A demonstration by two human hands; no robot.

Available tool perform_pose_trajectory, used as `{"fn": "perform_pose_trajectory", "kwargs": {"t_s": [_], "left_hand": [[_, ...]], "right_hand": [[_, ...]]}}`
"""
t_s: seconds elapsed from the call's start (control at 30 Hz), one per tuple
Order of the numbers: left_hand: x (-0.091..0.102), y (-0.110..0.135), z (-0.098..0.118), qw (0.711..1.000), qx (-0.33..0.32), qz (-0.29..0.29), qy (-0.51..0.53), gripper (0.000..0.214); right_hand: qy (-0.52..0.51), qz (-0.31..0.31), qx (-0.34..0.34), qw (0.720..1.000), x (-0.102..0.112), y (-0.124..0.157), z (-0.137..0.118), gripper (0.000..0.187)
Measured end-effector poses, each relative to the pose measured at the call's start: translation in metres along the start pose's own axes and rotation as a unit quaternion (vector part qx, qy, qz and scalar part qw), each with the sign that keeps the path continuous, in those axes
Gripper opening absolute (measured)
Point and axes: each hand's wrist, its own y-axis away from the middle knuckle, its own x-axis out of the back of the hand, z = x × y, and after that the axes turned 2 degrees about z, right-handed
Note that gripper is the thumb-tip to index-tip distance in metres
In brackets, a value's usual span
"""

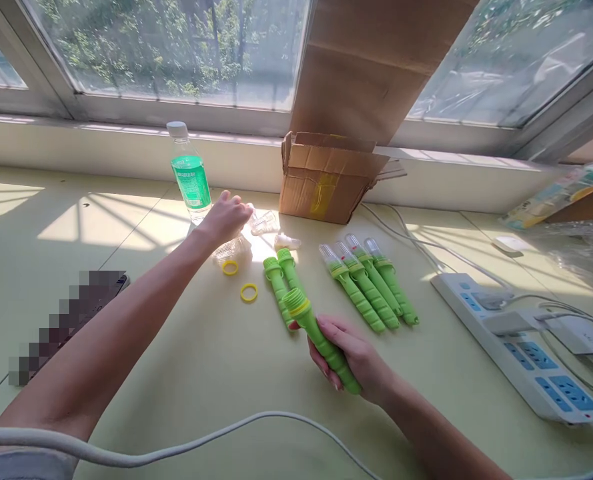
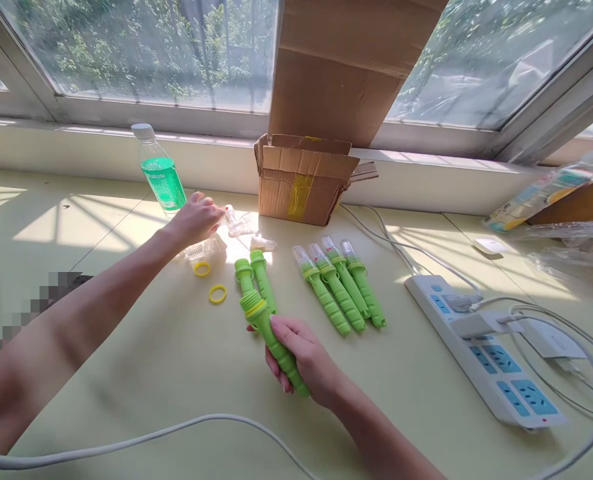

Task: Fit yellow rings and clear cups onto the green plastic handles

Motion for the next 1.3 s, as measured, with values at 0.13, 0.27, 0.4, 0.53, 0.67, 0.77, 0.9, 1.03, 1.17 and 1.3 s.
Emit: {"fn": "perform_pose_trajectory", "kwargs": {"t_s": [0.13,0.27,0.4,0.53,0.67,0.77,0.9,1.03,1.17,1.3], "left_hand": [[0.017,0.017,0.015,0.994,0.061,0.085,0.030,0.023],[0.039,0.055,0.057,0.944,0.136,0.200,0.225,0.031],[0.057,0.092,0.101,0.835,0.223,0.176,0.471,0.029],[0.060,0.109,0.118,0.721,0.276,0.116,0.625,0.032],[0.056,0.115,0.118,0.679,0.287,0.084,0.671,0.033],[0.055,0.117,0.115,0.698,0.271,0.065,0.659,0.031],[0.055,0.119,0.118,0.715,0.245,0.050,0.653,0.028],[0.052,0.120,0.121,0.692,0.246,0.036,0.678,0.028],[0.047,0.122,0.121,0.670,0.243,0.031,0.700,0.028],[0.045,0.123,0.123,0.651,0.234,0.030,0.722,0.026]], "right_hand": [[0.028,0.005,0.011,1.000,-0.001,-0.001,0.000,0.040],[0.082,0.012,0.052,0.995,-0.004,-0.001,0.002,0.034],[0.136,0.041,0.079,0.987,-0.009,0.000,0.005,0.032],[0.212,0.068,0.115,0.968,-0.010,0.000,0.009,0.030],[0.290,0.091,0.172,0.937,-0.010,-0.001,0.015,0.026],[0.319,0.107,0.195,0.921,-0.010,-0.002,0.017,0.026],[0.332,0.122,0.206,0.912,-0.008,-0.003,0.017,0.027],[0.326,0.120,0.193,0.918,-0.006,-0.004,0.020,0.030],[0.238,0.073,0.150,0.957,-0.006,-0.003,0.022,0.034],[0.134,0.032,0.084,0.987,-0.009,-0.002,0.018,0.033]]}}
